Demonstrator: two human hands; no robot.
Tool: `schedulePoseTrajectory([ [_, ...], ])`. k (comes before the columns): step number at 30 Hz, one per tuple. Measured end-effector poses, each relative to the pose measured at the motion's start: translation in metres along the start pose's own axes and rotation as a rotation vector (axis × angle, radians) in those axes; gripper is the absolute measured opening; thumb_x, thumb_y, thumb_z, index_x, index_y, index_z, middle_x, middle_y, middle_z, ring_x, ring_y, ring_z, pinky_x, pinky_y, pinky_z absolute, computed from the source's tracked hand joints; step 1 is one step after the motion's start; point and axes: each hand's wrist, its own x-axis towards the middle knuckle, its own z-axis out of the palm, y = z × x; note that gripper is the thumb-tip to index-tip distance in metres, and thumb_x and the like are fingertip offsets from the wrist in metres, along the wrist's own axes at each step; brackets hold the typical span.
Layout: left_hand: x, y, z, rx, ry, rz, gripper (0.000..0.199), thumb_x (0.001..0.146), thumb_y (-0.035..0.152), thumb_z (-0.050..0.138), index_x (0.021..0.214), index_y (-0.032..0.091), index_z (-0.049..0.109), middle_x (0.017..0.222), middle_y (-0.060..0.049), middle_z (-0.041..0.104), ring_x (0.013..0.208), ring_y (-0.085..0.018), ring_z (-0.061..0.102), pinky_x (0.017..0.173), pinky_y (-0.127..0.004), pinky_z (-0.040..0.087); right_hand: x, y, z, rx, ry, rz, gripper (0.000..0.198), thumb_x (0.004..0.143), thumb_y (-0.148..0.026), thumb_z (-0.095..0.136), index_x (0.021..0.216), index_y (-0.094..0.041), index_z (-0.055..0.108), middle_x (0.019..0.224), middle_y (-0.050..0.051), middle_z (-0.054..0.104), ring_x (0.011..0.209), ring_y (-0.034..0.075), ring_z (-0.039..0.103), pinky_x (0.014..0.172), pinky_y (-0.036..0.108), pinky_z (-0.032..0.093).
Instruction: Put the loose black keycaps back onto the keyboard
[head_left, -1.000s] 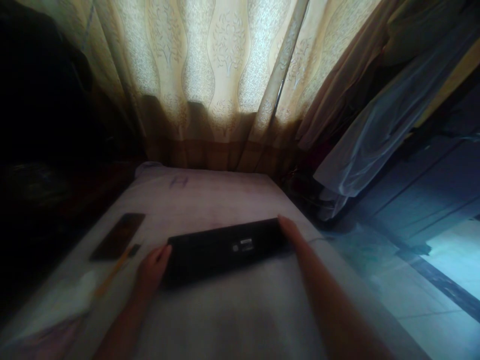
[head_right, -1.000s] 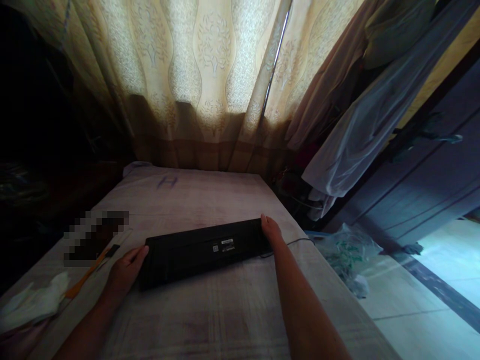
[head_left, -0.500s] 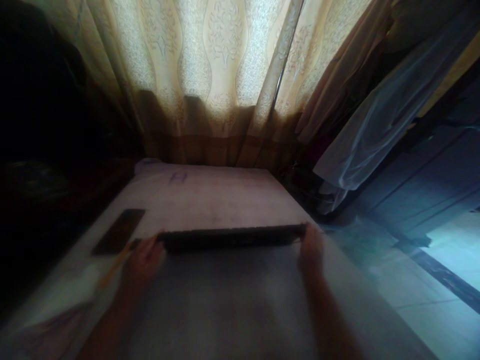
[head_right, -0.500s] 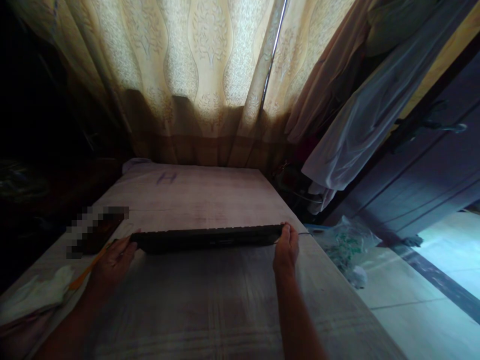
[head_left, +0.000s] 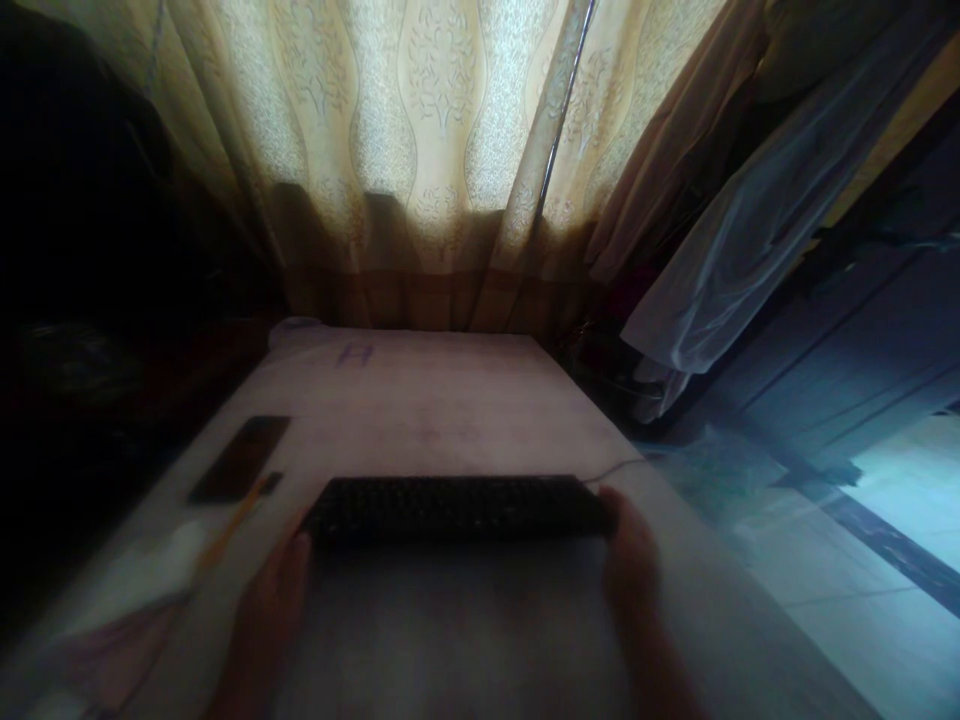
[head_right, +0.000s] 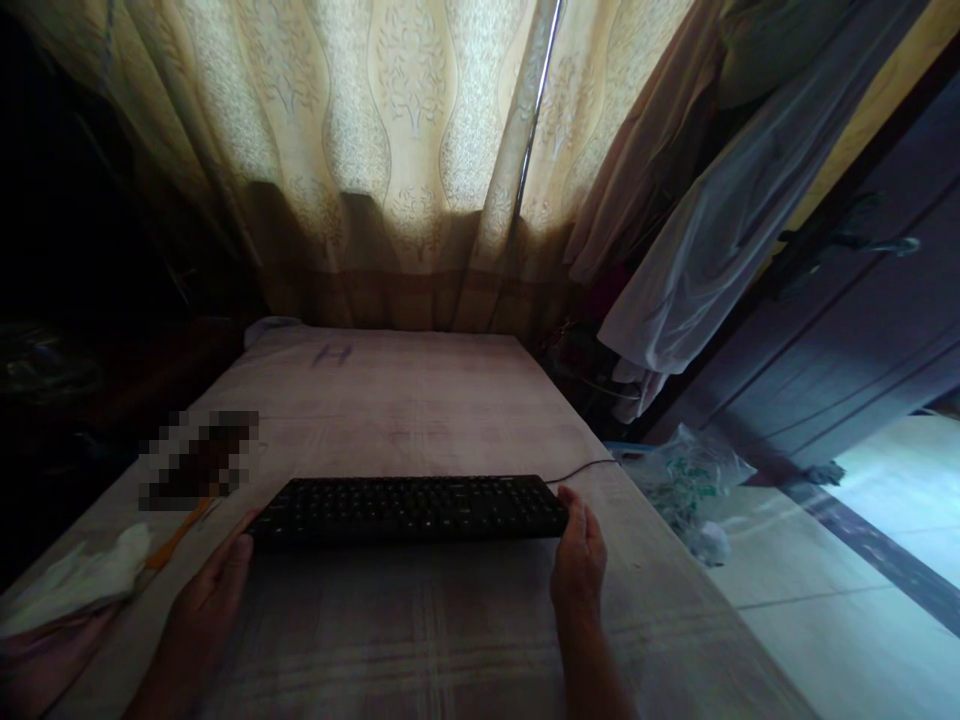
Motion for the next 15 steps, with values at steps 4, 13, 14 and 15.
schedulePoseTrajectory([
  [4,-0.002,-0.012,-0.001,0.164,-0.022,0.047,0.061,0.09,0.055,0.029,0.114,0.014,0.067,0.12,-0.015,0.069,0.115,-0.033,0.061,0.103,-0.049,0.045,-0.005,0.006,-0.003,0.02,-0.022,0.059,0.048,0.091,-0.042,0.041,0.112,-0.008,0.066,0.111,0.014,0.068,0.114,0.029,0.056,0.097,0.042,0.043],
  [13,-0.017,-0.022,-0.001,0.329,-0.019,0.103,0.042,0.089,0.039,0.04,0.109,0.019,0.071,0.118,-0.011,0.071,0.123,-0.033,0.056,0.107,-0.055,0.037,-0.01,0.02,-0.01,-0.071,-0.072,0.2,0.048,0.089,-0.043,0.046,0.114,-0.006,0.066,0.11,0.016,0.068,0.112,0.032,0.057,0.096,0.043,0.043],
  [14,-0.018,-0.022,-0.001,0.338,-0.011,0.109,0.042,0.089,0.039,0.04,0.109,0.019,0.071,0.117,-0.011,0.071,0.123,-0.034,0.056,0.106,-0.056,0.037,-0.011,0.02,-0.009,-0.089,-0.074,0.205,0.048,0.089,-0.042,0.047,0.113,-0.006,0.066,0.109,0.017,0.068,0.111,0.033,0.058,0.095,0.044,0.043],
  [15,-0.018,-0.022,-0.002,0.345,-0.005,0.117,0.042,0.089,0.038,0.04,0.109,0.019,0.071,0.116,-0.011,0.072,0.122,-0.034,0.057,0.105,-0.055,0.038,-0.011,0.021,-0.009,-0.114,-0.074,0.208,0.047,0.089,-0.041,0.047,0.112,-0.006,0.066,0.108,0.017,0.068,0.11,0.034,0.058,0.095,0.045,0.043],
])
